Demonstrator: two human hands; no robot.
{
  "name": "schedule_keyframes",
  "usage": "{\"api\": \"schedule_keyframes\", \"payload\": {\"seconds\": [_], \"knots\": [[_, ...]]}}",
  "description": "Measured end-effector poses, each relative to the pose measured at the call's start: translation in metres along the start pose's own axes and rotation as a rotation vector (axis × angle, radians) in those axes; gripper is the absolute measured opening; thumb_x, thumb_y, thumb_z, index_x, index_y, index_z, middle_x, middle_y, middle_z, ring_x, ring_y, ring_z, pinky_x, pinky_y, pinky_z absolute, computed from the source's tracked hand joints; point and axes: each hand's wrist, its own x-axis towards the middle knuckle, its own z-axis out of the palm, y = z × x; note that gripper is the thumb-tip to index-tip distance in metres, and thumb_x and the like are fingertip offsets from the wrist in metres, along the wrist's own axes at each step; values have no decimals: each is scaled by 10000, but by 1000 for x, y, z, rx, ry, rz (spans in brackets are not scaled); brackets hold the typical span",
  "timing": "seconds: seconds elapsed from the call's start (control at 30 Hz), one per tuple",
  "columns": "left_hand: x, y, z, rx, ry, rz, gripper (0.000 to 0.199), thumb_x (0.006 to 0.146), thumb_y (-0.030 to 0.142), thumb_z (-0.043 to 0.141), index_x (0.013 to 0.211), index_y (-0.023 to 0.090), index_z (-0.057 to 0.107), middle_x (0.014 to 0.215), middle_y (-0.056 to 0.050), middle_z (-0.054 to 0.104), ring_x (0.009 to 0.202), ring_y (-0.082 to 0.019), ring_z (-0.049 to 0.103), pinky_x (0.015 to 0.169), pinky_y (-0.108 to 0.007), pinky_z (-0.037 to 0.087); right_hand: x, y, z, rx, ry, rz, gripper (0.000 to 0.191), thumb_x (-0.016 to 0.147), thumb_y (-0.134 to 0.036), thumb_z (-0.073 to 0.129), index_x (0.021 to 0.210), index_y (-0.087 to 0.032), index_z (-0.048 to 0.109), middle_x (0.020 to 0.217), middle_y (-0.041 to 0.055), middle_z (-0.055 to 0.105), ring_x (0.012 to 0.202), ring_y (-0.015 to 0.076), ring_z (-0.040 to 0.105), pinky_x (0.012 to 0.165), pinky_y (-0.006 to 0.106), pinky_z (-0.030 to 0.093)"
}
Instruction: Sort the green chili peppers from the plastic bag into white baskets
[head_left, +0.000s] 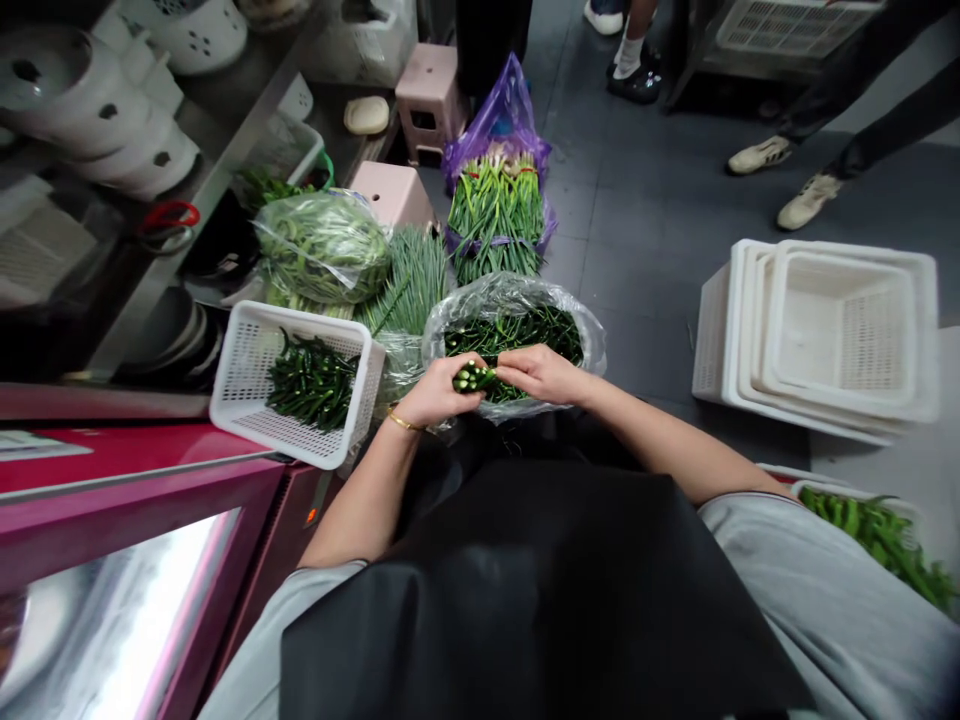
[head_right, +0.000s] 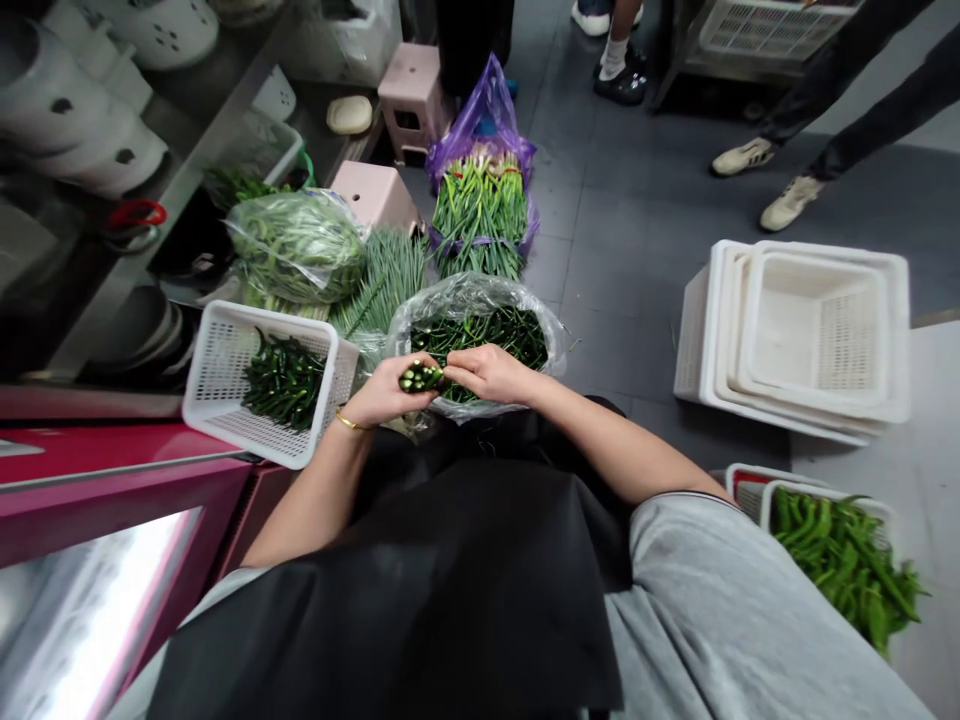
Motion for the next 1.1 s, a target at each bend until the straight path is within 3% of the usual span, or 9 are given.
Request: {"api": "schedule_keyframes", "payload": {"seconds": [0.2,0.3,0.43,0.57,0.67,0.77,0.83,0.97,1.1], "knots": [[-3,-11,21,-36,61,-227,139,593,170,589,709,157,514,631,55,453,610,-100,402,577,-228,327,8,-6,31,-691,-126,287,351,958,-298,349,975,-84,628,912,174,679,756,207,601,586,266,322],[-16,-13,16,-33,118,-223,142,593,163,596,707,158,511,635,53,459,619,-101,406,590,-229,327,20,-9,27,-549,-211,309,339,961,-311,392,902,-96,648,823,123,682,688,168,581,587,258,330],[-39,-7,-9,-216,110,-103,234,661,221,640,874,147,575,771,24,562,704,-113,486,670,-234,391,26,-21,3,-18,-278,45,384,971,-393,425,756,-132,607,629,-7,569,571,88,482,577,222,337],[-35,-2,-9,-245,75,-74,251,634,219,676,854,148,581,748,32,547,686,-101,471,647,-220,382,17,-28,9,22,-91,-122,433,973,-385,405,631,-154,535,590,-16,493,557,85,424,569,231,322],[-21,-1,10,-394,139,-170,266,598,241,690,802,158,541,698,42,517,642,-95,461,616,-222,382,12,-27,25,-304,103,-28,434,966,-358,368,626,-163,554,612,30,519,581,119,444,565,259,307],[-21,-2,12,-489,196,-295,294,572,285,697,785,163,535,692,21,557,639,-123,512,619,-251,427,10,-14,23,-572,68,121,419,969,-373,349,775,-152,648,727,92,612,669,164,540,591,270,337],[-34,-11,-9,-320,345,-363,315,581,305,693,833,164,567,732,-3,606,679,-157,557,652,-280,462,12,0,9,-678,-39,279,399,970,-404,374,913,-149,676,831,120,659,735,190,595,620,273,373],[-72,-63,-92,463,776,-604,350,627,290,668,950,172,600,837,-65,662,829,-259,616,775,-371,486,32,31,-14,-767,-122,471,464,925,-516,478,1167,-153,636,1106,168,662,917,249,647,716,302,451],[-86,-106,-147,694,454,-724,594,565,360,778,1088,140,604,1010,-167,684,981,-367,623,819,-434,491,61,51,-9,-776,-114,541,449,974,-424,409,1113,-85,668,1114,227,672,998,290,652,790,341,473]]}}
